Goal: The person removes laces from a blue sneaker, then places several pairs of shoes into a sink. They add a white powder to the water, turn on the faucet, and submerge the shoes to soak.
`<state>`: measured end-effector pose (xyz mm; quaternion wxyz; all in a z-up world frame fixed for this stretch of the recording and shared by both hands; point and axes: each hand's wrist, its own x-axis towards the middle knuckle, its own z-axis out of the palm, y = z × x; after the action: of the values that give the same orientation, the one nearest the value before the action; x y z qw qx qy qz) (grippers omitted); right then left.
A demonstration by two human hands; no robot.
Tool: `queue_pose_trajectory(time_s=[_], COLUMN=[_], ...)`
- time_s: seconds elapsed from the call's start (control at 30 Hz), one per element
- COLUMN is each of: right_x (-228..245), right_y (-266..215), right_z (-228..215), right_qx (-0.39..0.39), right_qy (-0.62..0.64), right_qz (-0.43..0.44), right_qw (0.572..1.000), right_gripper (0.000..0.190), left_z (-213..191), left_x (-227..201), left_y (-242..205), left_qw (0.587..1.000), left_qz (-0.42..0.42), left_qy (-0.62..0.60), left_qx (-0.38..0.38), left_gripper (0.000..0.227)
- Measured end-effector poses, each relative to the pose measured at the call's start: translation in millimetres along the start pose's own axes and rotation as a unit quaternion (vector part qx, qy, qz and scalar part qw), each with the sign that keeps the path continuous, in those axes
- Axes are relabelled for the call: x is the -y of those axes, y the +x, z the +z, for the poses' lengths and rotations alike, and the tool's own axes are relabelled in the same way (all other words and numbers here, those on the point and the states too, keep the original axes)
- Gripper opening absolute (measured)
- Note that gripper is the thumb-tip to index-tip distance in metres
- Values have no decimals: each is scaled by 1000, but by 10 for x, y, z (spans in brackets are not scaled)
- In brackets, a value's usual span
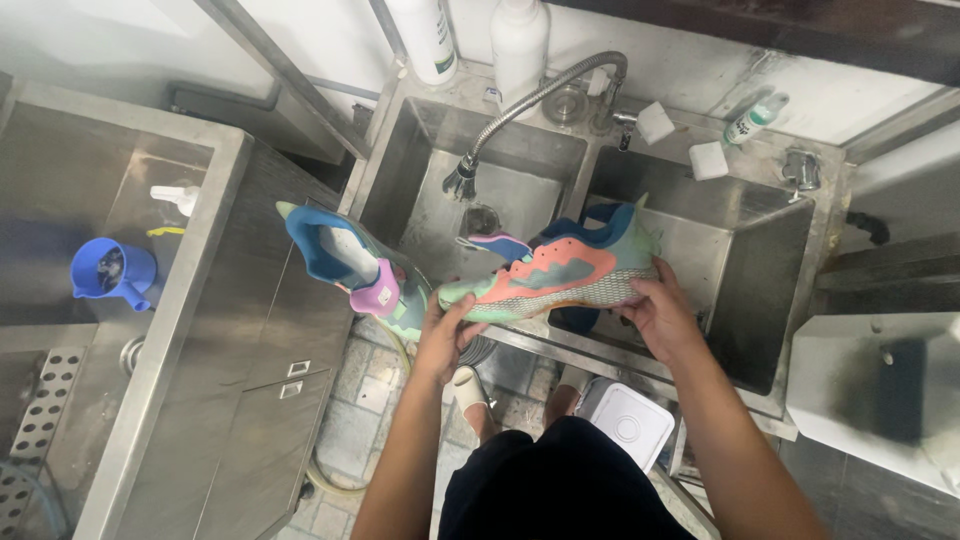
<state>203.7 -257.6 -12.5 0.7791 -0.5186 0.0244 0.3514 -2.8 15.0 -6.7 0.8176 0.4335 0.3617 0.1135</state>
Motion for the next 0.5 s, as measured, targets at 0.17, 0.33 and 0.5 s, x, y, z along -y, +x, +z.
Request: queue_pose_trajectory(time_s=[0.17, 0.33, 0.5], right_x=[-24, -64, -164], right_y=[83, 58, -144], right_z=[-291, -492, -519], right_qx=[-38, -75, -68], right_qy=[51, -45, -289], right_qz=[61, 91, 78], right_qw=[996, 992, 952], right_gripper=[73, 84, 82], left_z=[-21, 47, 117], left_x=[290, 485, 289], left_y=[166, 294, 178], left_qw=[992, 962, 894], left_qz=[82, 179, 146], left_qy=[92, 203, 422], left_qx=[42, 42, -26], left_gripper=[89, 90, 82])
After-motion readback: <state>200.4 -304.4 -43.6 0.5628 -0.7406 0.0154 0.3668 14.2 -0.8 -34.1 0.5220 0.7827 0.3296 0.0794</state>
